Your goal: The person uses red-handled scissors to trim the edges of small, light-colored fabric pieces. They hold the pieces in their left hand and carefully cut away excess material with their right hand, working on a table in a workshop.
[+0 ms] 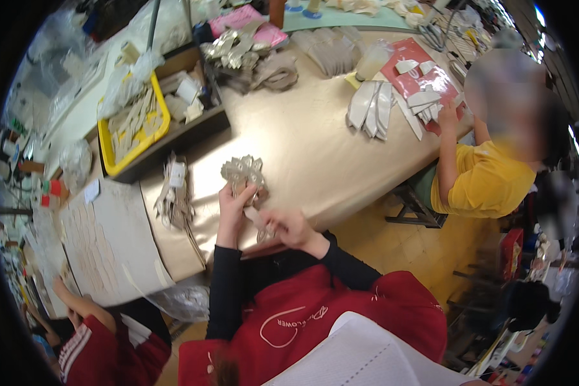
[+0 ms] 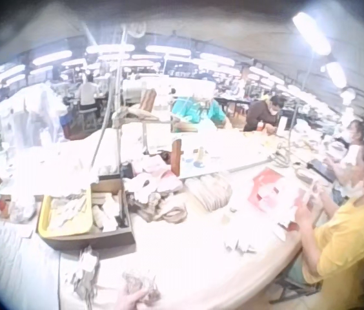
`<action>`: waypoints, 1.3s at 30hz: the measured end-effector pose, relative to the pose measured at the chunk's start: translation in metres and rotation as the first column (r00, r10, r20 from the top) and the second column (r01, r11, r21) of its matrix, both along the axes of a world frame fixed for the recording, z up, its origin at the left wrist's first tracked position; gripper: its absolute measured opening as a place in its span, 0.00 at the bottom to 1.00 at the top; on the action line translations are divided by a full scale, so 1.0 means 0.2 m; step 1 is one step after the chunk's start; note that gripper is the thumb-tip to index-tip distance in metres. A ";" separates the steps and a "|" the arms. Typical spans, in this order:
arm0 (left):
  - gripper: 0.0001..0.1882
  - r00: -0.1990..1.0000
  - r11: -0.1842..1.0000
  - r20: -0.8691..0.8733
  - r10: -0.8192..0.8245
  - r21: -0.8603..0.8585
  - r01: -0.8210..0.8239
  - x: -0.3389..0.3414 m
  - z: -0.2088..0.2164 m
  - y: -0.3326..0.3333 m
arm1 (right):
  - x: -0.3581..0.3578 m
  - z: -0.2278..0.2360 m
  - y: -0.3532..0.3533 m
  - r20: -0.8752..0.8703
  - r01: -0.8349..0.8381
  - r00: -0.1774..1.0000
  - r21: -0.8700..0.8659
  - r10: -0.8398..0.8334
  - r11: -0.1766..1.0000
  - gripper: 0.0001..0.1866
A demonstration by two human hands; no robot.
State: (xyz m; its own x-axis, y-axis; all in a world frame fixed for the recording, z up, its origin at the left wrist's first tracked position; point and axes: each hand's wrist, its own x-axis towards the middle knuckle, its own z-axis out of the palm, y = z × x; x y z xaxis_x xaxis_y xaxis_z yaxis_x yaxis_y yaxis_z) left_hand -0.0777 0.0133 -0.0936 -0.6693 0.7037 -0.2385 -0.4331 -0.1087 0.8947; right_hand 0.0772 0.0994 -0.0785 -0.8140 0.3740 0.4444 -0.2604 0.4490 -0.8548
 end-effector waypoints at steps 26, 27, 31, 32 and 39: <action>0.11 0.995 0.994 0.037 -0.094 0.066 0.092 -0.01 0.03 -0.01 | -0.26 0.12 0.23 0.101 0.214 0.935 0.604 -0.340 0.768 0.19; 0.11 0.995 0.994 0.022 -0.096 0.063 0.094 -0.01 0.03 -0.01 | -0.26 0.12 0.24 0.098 0.214 0.937 0.598 -0.336 0.773 0.20; 0.11 0.994 0.993 0.000 -0.109 0.054 0.109 -0.01 0.04 -0.02 | -0.27 0.11 0.25 0.069 0.207 0.948 0.609 -0.311 0.766 0.20; 0.12 0.994 0.992 0.002 -0.112 0.053 0.111 -0.01 0.04 -0.02 | -0.27 0.11 0.25 0.067 0.206 0.949 0.607 -0.307 0.768 0.20; 0.10 0.989 0.990 0.106 -0.099 0.113 0.087 0.00 0.01 0.00 | -0.25 0.09 0.28 0.070 0.285 0.928 0.498 -0.365 0.819 0.16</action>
